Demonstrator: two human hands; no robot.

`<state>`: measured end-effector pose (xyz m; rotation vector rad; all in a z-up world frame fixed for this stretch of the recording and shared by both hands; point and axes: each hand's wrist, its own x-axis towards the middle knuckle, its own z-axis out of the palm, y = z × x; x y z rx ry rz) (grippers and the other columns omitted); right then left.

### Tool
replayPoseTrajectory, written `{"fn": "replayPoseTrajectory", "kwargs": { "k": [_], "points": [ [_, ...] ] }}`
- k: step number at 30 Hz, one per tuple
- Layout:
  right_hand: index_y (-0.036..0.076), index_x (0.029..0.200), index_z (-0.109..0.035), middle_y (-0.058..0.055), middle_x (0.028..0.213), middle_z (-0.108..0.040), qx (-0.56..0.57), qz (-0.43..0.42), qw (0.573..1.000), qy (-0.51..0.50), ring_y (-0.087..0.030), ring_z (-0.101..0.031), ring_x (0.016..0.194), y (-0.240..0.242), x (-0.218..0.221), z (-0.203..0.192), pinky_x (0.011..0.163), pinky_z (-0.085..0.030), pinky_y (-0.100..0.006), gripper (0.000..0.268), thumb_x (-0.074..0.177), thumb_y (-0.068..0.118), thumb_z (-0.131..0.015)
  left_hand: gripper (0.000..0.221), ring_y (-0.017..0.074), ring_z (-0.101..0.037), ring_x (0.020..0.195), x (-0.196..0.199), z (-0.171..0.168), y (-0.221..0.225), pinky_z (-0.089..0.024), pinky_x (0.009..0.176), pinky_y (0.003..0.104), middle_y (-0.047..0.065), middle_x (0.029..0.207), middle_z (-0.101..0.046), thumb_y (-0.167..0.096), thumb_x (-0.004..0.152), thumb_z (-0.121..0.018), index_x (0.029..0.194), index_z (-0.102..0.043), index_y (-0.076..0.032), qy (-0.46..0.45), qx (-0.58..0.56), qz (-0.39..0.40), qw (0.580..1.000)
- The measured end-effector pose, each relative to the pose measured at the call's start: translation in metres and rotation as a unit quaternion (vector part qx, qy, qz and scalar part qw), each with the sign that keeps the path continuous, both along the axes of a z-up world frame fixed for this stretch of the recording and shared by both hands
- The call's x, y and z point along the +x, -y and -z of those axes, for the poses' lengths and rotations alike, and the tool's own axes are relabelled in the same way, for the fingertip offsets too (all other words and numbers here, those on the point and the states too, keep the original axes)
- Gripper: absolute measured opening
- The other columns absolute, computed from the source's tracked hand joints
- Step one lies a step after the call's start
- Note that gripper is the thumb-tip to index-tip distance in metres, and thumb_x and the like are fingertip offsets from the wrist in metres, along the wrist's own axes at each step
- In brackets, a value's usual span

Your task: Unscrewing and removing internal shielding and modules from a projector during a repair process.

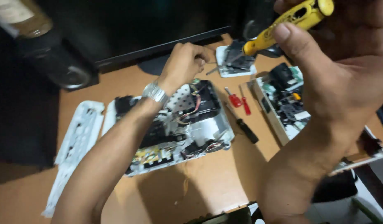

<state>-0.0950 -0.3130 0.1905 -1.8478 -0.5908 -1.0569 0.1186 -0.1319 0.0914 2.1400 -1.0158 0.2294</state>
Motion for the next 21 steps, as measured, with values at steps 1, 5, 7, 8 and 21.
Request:
{"fn": "replayPoseTrajectory", "kwargs": {
  "k": [1, 5, 7, 8, 21],
  "points": [
    [-0.009, 0.146, -0.041, -0.035, 0.142, -0.059, -0.001, -0.012, 1.000, -0.001, -0.045, -0.068, 0.138, -0.004, 0.000, -0.004, 0.119, -0.065, -0.049, 0.038, 0.125, -0.021, -0.070, 0.023, 0.0127, -0.068, 0.058, -0.021, -0.011, -0.018, -0.051, 0.059, 0.032, 0.003, 0.061, -0.070, 0.004, 0.076, -0.053, 0.080, -0.074, -0.004, -0.001, -0.001, -0.012, 1.000],
    [-0.013, 0.144, -0.040, -0.035, 0.138, -0.059, -0.063, -0.067, 0.995, -0.022, -0.045, -0.068, 0.132, -0.042, 0.000, -0.013, 0.118, -0.063, -0.047, 0.035, 0.123, -0.018, -0.067, 0.015, 0.0132, -0.075, 0.075, -0.092, -0.035, -0.086, -0.054, 0.072, 0.028, 0.004, 0.086, -0.078, -0.009, 0.094, -0.066, 0.101, -0.079, -0.007, -0.034, -0.045, -0.056, 0.997],
    [-0.012, 0.140, -0.043, -0.034, 0.136, -0.061, -0.041, -0.078, 0.996, -0.033, -0.041, -0.070, 0.128, -0.065, 0.001, -0.015, 0.114, -0.063, -0.044, 0.034, 0.120, -0.015, -0.070, 0.011, 0.0096, -0.075, 0.072, -0.118, -0.035, -0.115, -0.053, 0.069, 0.025, 0.000, 0.086, -0.076, -0.015, 0.094, -0.070, 0.100, -0.078, -0.011, -0.032, -0.060, -0.068, 0.995],
    [-0.013, 0.138, -0.045, -0.030, 0.129, -0.062, -0.053, -0.087, 0.994, -0.042, -0.037, -0.070, 0.122, -0.076, 0.004, -0.016, 0.109, -0.062, -0.041, 0.034, 0.116, -0.014, -0.072, 0.018, 0.0162, -0.074, 0.088, -0.128, -0.034, -0.128, -0.052, 0.079, 0.031, 0.004, 0.100, -0.076, -0.020, 0.098, -0.065, 0.108, -0.076, -0.010, -0.016, -0.052, -0.048, 0.997],
    [0.000, 0.122, -0.059, -0.012, 0.112, -0.065, -0.197, -0.109, 0.966, -0.128, -0.019, -0.064, 0.099, -0.153, 0.057, 0.023, 0.079, -0.066, -0.029, 0.028, 0.104, 0.019, -0.066, 0.017, 0.0347, -0.065, 0.092, -0.112, 0.016, -0.161, -0.046, 0.082, 0.044, 0.013, 0.094, -0.075, -0.021, 0.098, -0.059, 0.099, -0.068, -0.007, -0.031, 0.024, -0.015, 0.999]
  ]
}}
